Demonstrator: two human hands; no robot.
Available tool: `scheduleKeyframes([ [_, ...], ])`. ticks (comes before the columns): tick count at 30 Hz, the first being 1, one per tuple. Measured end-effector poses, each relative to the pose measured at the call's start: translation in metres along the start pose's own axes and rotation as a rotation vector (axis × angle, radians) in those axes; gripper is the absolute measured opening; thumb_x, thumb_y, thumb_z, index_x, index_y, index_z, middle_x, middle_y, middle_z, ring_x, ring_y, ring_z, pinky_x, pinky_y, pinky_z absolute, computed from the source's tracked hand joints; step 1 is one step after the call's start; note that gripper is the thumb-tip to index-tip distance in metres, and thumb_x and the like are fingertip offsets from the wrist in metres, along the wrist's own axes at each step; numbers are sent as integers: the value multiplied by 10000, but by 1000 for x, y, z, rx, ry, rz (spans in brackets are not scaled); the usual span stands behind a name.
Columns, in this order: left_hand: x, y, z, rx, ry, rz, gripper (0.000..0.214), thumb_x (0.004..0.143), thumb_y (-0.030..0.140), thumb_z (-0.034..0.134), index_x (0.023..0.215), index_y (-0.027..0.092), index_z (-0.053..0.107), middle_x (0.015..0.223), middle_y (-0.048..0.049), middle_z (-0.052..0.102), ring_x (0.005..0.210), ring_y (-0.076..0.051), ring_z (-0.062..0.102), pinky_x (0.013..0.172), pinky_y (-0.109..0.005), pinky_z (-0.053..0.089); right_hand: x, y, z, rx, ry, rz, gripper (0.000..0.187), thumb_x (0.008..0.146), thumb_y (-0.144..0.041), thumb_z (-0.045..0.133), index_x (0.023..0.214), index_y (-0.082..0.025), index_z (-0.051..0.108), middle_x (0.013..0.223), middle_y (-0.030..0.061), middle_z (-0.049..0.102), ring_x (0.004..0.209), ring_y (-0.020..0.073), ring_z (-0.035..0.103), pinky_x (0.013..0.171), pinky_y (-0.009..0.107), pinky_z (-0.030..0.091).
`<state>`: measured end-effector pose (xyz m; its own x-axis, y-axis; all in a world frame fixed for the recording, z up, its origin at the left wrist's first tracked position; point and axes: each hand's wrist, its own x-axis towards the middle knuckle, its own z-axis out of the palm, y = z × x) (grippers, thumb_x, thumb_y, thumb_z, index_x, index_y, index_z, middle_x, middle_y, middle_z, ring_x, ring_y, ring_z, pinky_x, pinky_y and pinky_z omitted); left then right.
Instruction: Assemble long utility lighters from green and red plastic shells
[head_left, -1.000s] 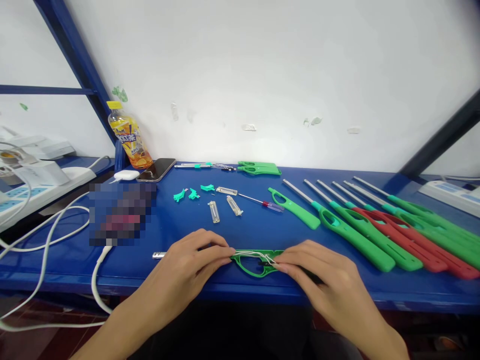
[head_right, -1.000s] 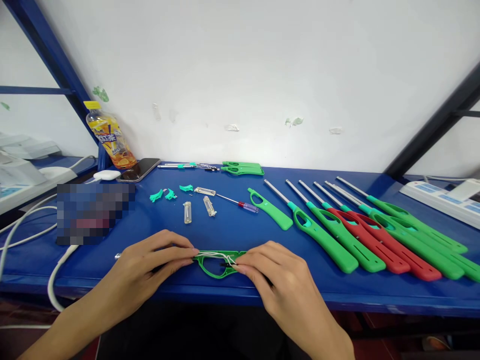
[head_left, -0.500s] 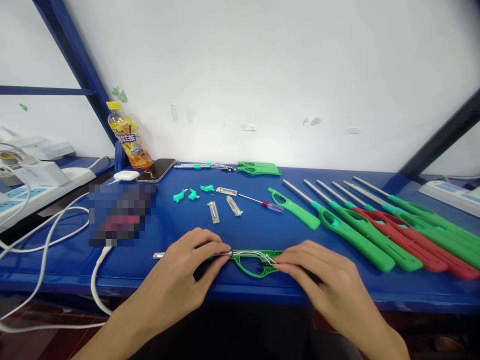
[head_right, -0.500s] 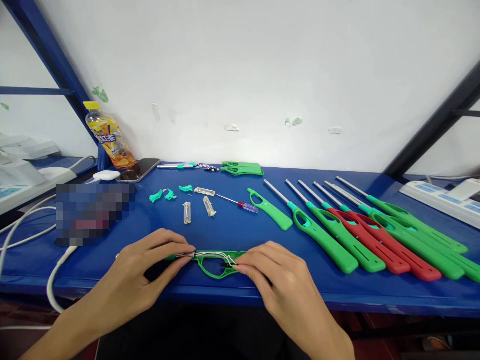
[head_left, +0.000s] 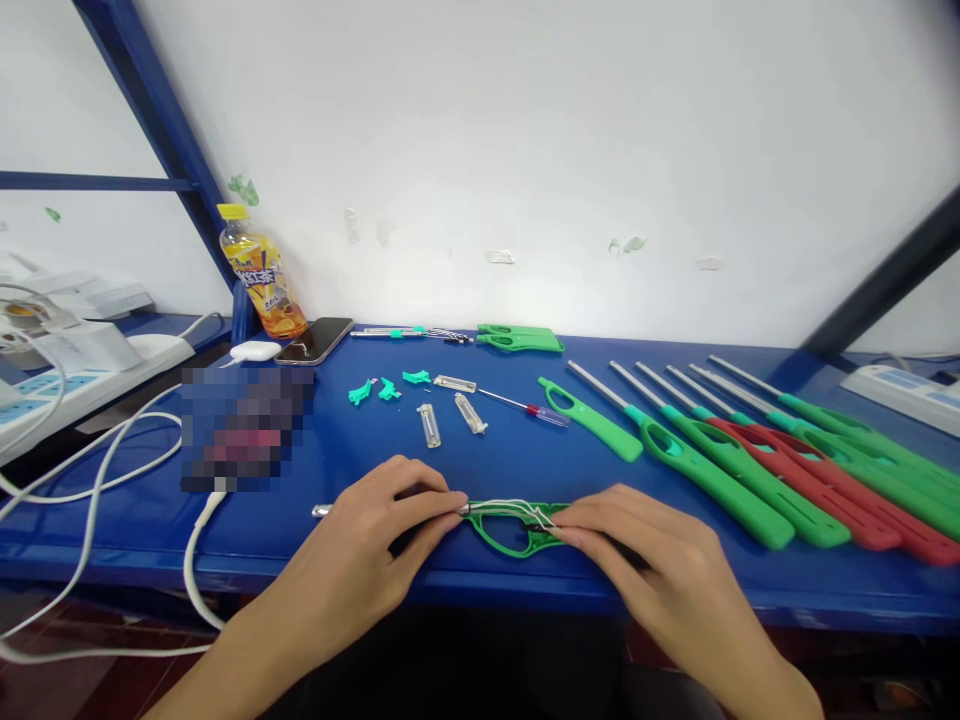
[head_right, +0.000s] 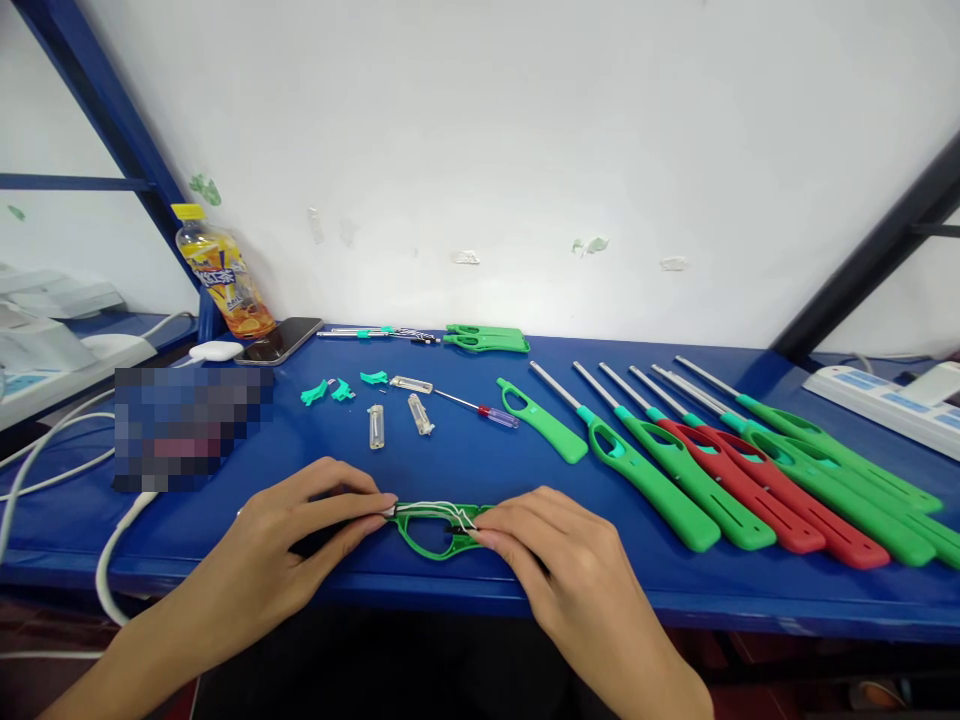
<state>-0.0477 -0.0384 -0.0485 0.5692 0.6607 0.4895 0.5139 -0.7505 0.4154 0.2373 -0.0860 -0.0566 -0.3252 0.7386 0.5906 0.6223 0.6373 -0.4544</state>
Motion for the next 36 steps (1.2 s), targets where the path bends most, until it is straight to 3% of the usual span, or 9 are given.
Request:
scheduleKeyframes([
  [14,-1,0,-2,50,-32,-2,363,1073,136,503,1304,310,722,1098,-39,637,959,-180,620,806,-318,536,3,-2,0,14,-2,25,152,1019,-126,640,1029,-235,746,963,3,796,867,179,732,801,281,582],
  [21,-2,5,-6,29,-66,-20,395,1069,114,489,1347,308,693,1153,-39,629,1037,-177,617,873,-308,530,2,-1,0,27,-13,29,162,1022,-114,640,1049,-246,731,979,-10,791,885,168,723,821,271,570],
  [36,-1,1,0,-4,5,40,281,1058,98,533,1212,259,703,1102,-47,692,976,-186,648,845,-318,553,2,-1,0,19,-22,41,155,1041,-167,615,1028,-248,747,960,18,794,865,197,738,792,295,596],
])
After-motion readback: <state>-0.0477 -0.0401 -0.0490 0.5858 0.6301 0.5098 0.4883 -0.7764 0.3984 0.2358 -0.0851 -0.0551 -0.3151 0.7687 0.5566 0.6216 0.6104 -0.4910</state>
